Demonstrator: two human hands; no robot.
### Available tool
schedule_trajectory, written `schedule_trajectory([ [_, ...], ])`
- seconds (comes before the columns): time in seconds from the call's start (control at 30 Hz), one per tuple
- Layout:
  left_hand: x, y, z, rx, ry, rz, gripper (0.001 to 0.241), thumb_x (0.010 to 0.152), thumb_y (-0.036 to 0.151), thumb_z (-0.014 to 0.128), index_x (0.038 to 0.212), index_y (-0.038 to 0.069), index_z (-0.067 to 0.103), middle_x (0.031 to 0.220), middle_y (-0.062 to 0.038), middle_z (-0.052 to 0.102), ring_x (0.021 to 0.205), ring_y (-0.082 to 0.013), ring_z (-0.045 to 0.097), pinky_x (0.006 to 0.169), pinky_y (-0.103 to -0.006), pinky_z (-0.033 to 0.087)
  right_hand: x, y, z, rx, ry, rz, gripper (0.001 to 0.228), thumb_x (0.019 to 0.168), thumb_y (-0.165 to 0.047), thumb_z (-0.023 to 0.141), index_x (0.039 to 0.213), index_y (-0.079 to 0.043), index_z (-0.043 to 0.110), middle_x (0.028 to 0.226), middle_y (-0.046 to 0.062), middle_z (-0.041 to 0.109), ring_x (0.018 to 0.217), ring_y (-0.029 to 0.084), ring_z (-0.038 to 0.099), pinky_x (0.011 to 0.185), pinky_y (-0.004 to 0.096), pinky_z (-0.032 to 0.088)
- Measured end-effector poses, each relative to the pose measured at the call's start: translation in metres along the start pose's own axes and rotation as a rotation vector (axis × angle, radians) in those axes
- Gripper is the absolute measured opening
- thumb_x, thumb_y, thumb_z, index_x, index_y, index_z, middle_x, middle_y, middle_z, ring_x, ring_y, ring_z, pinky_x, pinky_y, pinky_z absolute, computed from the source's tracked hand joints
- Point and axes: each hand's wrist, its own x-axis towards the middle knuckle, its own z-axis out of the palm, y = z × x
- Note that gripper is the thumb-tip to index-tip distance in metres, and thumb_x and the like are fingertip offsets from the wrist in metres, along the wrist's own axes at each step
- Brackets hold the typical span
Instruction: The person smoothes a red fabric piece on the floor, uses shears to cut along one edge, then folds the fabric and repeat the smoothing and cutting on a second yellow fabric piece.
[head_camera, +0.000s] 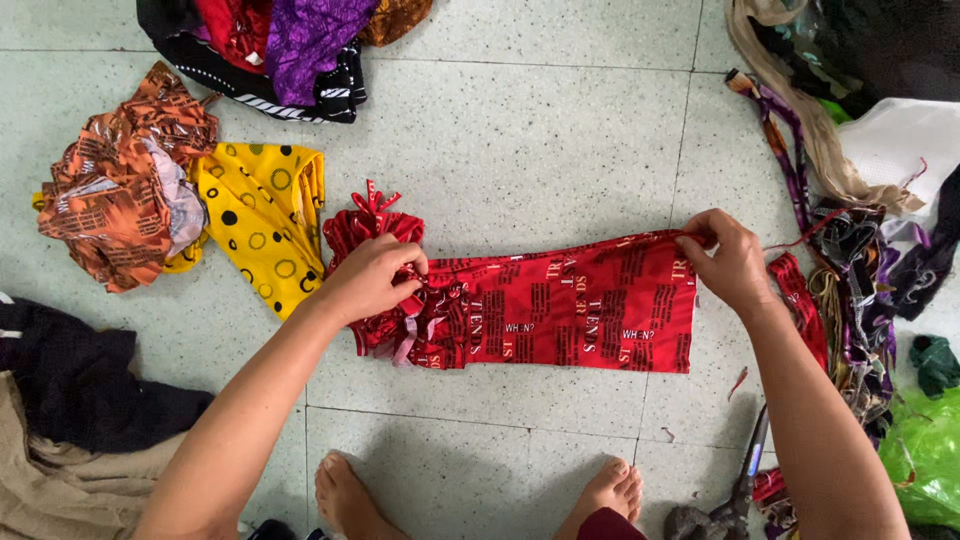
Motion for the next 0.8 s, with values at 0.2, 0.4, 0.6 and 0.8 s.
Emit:
schedule_trajectory([
  [0.2,0.003,0.027,-0.011,0.013,-0.069,0.028,0.041,0.089,0.005,0.063,0.126,0.022,0.064,0.108,-0.008,0.071,0.109,-0.0306,0.064,0.094,-0.0453,0.049,0.002,0.001,0.002,-0.021,-0.007,0.02,0.018,0.088,-0.013,0.082,0.102,-0.01,0.071,0.08,0.011,0.068,0.076,0.029,0.067,0.077,0.039,0.054],
  [0.4,0.009,0.015,-0.002,0.114,-0.159,-0.005,0.032,0.087,0.013,0.068,0.116,0.025,0.072,0.105,-0.003,0.068,0.107,-0.025,0.062,0.096,-0.042,0.047,0.003,0.0,0.0,0.003,-0.016,0.043,0.018,0.088,-0.013,0.081,0.103,-0.011,0.071,0.082,0.011,0.068,0.077,0.028,0.068,0.077,0.037,0.054],
  [0.6,0.016,0.003,0.004,0.14,-0.036,0.035,0.023,0.082,0.023,0.077,0.102,0.022,0.066,0.099,-0.001,0.072,0.107,-0.025,0.065,0.095,-0.0437,0.047,0.004,-0.014,-0.005,-0.031,-0.031,0.05,0.019,0.087,-0.014,0.08,0.103,-0.008,0.071,0.085,0.015,0.069,0.083,0.035,0.07,0.079,0.041,0.055],
  [0.8,0.005,0.001,0.006,0.0,0.082,0.053,0.029,0.077,0.013,0.08,0.101,0.017,0.064,0.097,-0.005,0.074,0.102,-0.0302,0.067,0.091,-0.0446,0.051,0.019,-0.057,0.008,-0.216,0.105,-0.327,0.023,0.085,-0.027,0.081,0.104,-0.015,0.075,0.113,0.008,0.064,0.108,0.027,0.066,0.09,0.034,0.056],
])
